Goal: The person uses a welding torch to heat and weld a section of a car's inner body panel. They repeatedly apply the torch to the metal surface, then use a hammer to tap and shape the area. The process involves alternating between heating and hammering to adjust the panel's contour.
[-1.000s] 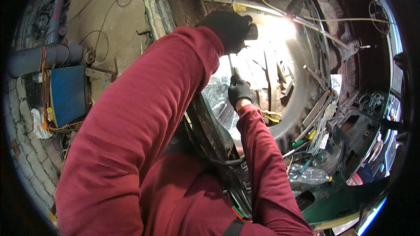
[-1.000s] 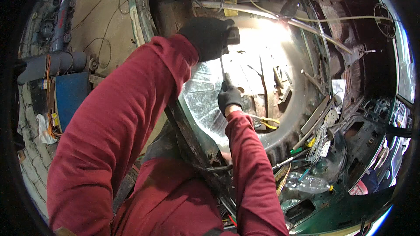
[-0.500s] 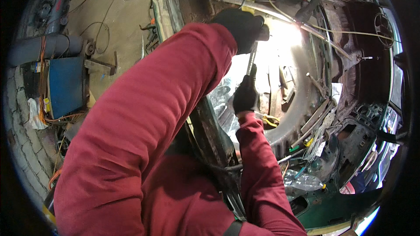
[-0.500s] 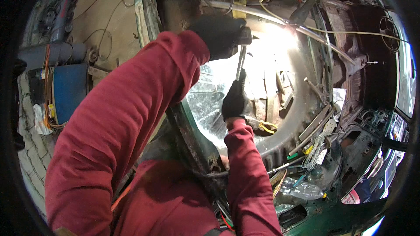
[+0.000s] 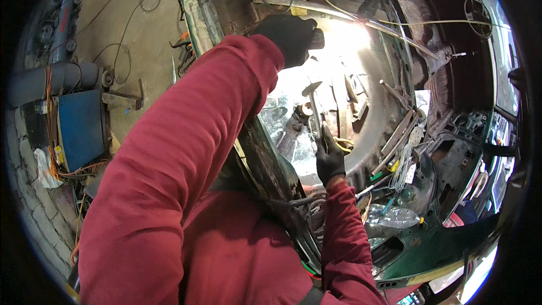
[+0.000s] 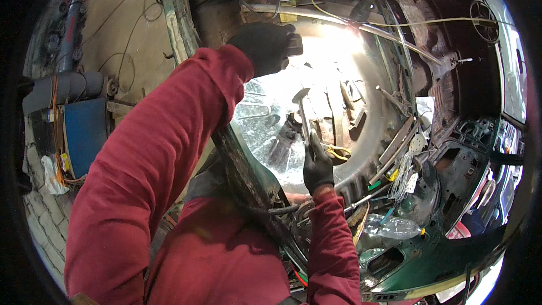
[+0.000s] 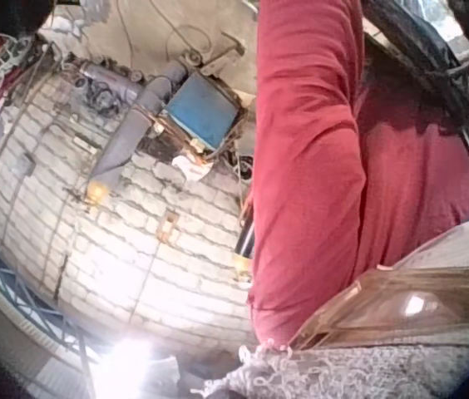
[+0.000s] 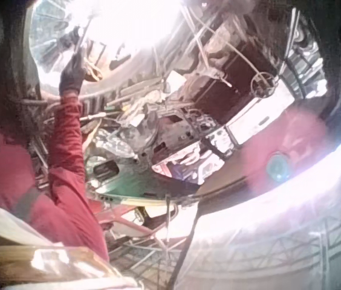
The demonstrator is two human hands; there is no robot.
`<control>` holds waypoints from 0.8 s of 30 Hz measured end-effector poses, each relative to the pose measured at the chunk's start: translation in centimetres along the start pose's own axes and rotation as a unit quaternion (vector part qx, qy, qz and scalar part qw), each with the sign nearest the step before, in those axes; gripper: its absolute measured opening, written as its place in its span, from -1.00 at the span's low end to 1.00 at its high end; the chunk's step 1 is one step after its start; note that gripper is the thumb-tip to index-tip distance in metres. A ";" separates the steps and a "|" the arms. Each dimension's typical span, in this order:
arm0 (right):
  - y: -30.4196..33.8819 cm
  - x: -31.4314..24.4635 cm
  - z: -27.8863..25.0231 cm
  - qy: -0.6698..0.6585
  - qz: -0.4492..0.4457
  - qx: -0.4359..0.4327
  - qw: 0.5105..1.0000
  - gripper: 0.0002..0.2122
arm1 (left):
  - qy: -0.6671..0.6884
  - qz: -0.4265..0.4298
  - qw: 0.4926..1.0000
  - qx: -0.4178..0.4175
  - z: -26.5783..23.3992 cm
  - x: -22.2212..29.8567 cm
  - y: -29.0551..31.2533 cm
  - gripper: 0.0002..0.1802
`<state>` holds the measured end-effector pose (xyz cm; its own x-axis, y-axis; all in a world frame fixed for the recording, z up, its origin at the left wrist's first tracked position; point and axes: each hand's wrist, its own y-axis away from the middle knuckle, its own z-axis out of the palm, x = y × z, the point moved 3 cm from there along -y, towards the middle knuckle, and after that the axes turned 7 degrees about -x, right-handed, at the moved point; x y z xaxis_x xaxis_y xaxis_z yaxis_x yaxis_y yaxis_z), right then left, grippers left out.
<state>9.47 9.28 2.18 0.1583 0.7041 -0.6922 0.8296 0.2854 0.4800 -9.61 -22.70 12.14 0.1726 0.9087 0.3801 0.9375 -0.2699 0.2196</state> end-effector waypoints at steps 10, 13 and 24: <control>11.6 0.5 -1.8 -0.050 0.156 0.034 0.986 -0.50 | -0.086 0.082 0.992 -0.039 2.3 -0.5 -0.4 -0.63; 12.7 1.8 -1.9 -0.001 0.095 0.062 0.994 -0.50 | -0.026 0.054 0.997 -0.045 0.6 1.2 0.4 -0.54; 9.6 2.5 -3.2 -0.027 0.074 0.043 0.996 -0.50 | 0.002 0.082 0.996 -0.034 2.6 4.3 -0.8 -0.64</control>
<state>16.13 15.86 6.82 0.3083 0.6972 -0.6472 0.8381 0.1228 0.5315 -8.81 -17.76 11.26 0.3204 0.8497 0.4187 0.8744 -0.4353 0.2143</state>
